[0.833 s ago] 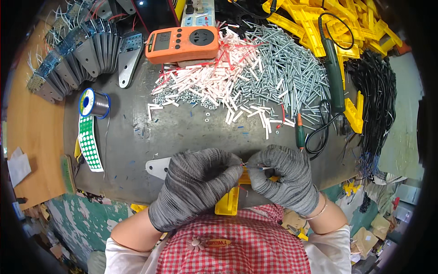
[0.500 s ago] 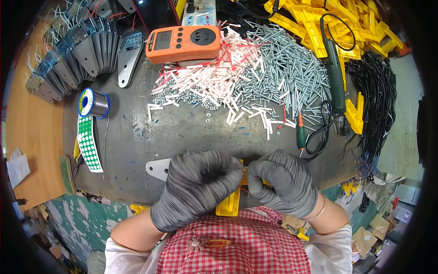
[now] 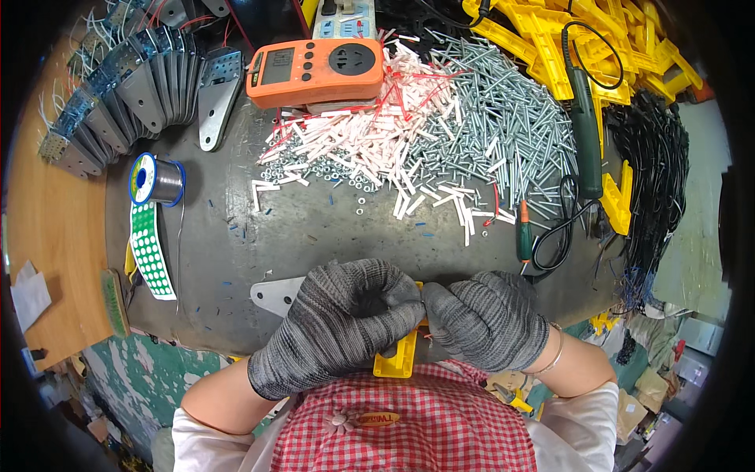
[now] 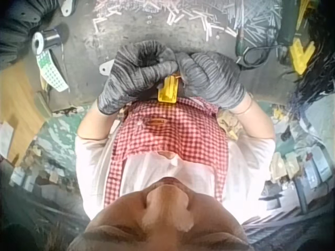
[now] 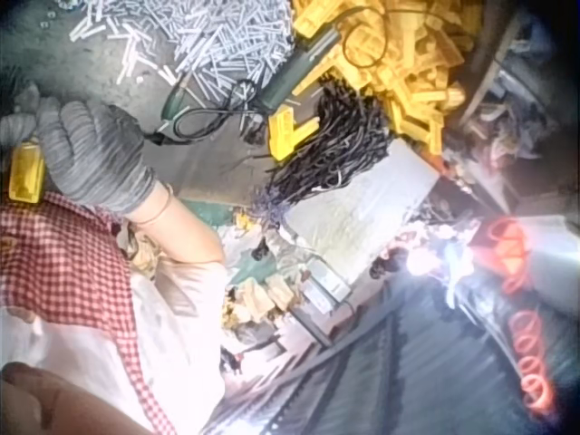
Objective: The person solders wires to a circuit board with a soldering iron, then assembles a yellow plastic housing around the circuit board by hand and with an electric screwdriver, securing it with screws.
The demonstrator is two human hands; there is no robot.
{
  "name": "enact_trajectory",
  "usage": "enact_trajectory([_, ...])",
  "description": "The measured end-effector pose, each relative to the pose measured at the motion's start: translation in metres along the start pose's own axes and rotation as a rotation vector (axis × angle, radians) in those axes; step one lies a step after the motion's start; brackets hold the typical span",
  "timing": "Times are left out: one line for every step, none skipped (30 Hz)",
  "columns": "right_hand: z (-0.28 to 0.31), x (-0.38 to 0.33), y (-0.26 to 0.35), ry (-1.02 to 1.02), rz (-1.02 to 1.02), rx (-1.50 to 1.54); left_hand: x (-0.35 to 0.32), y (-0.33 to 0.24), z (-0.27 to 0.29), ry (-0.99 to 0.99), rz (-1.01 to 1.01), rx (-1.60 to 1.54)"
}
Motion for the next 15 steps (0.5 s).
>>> enact_trajectory([0.001,0.002,-0.002,-0.021,-0.016,0.021,-0.001,0.0,-0.001,-0.038,-0.02,0.011])
enact_trajectory([0.003,0.003,-0.004,-0.043,-0.034,0.042,-0.002,0.0,-0.002,-0.076,-0.039,0.023])
enact_trajectory([0.004,0.008,-0.005,-0.042,-0.035,0.044,-0.004,-0.003,-0.004,-0.261,-0.34,0.397])
enact_trajectory([0.007,0.011,-0.009,-0.12,-0.099,0.143,-0.01,-0.002,-0.012,-0.442,-0.64,0.772])
enact_trajectory([0.009,0.013,-0.014,-0.198,-0.164,0.241,-0.015,0.001,-0.019,-0.483,-0.702,0.881])
enact_trajectory([0.011,0.014,-0.02,-0.199,-0.168,0.241,-0.015,0.003,-0.018,-0.479,-0.701,0.882])
enact_trajectory([0.004,0.011,-0.031,-0.154,-0.321,0.633,-0.016,0.005,-0.018,-0.442,-0.766,0.933])
enact_trajectory([-0.003,0.01,-0.036,-0.102,-0.468,1.026,-0.019,0.006,-0.018,-0.407,-0.832,0.984])
enact_trajectory([0.001,0.014,-0.038,0.007,-0.501,1.005,-0.012,0.0,-0.011,-0.354,-0.631,0.837])
enact_trajectory([0.003,0.017,-0.04,0.005,-0.504,1.007,-0.007,-0.004,-0.007,-0.35,-0.629,0.839])
enact_trajectory([0.016,0.025,-0.038,-0.038,-0.212,0.458,0.003,-0.002,0.003,-0.204,-0.375,0.506])
enact_trajectory([0.027,0.03,-0.026,-0.078,0.084,-0.093,0.008,0.003,0.009,-0.067,-0.124,0.173])
enact_trajectory([0.025,0.027,-0.022,0.068,0.209,-0.212,0.01,0.003,0.011,-0.014,-0.028,0.103])
enact_trajectory([0.021,0.028,-0.021,0.064,0.21,-0.213,0.008,0.005,0.009,-0.017,-0.028,0.106])
enact_trajectory([0.012,0.026,-0.025,0.041,0.071,-0.031,0.004,-0.001,0.005,-0.168,-0.272,0.324])
Point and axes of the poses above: each hand's wrist, its own x-axis towards the middle knuckle, its own z-axis out of the back of the hand, y = z × x, the point moved 4 cm from there along x, towards the middle knuckle, and after that the axes turned 14 degrees about z, right-handed, at the moved point
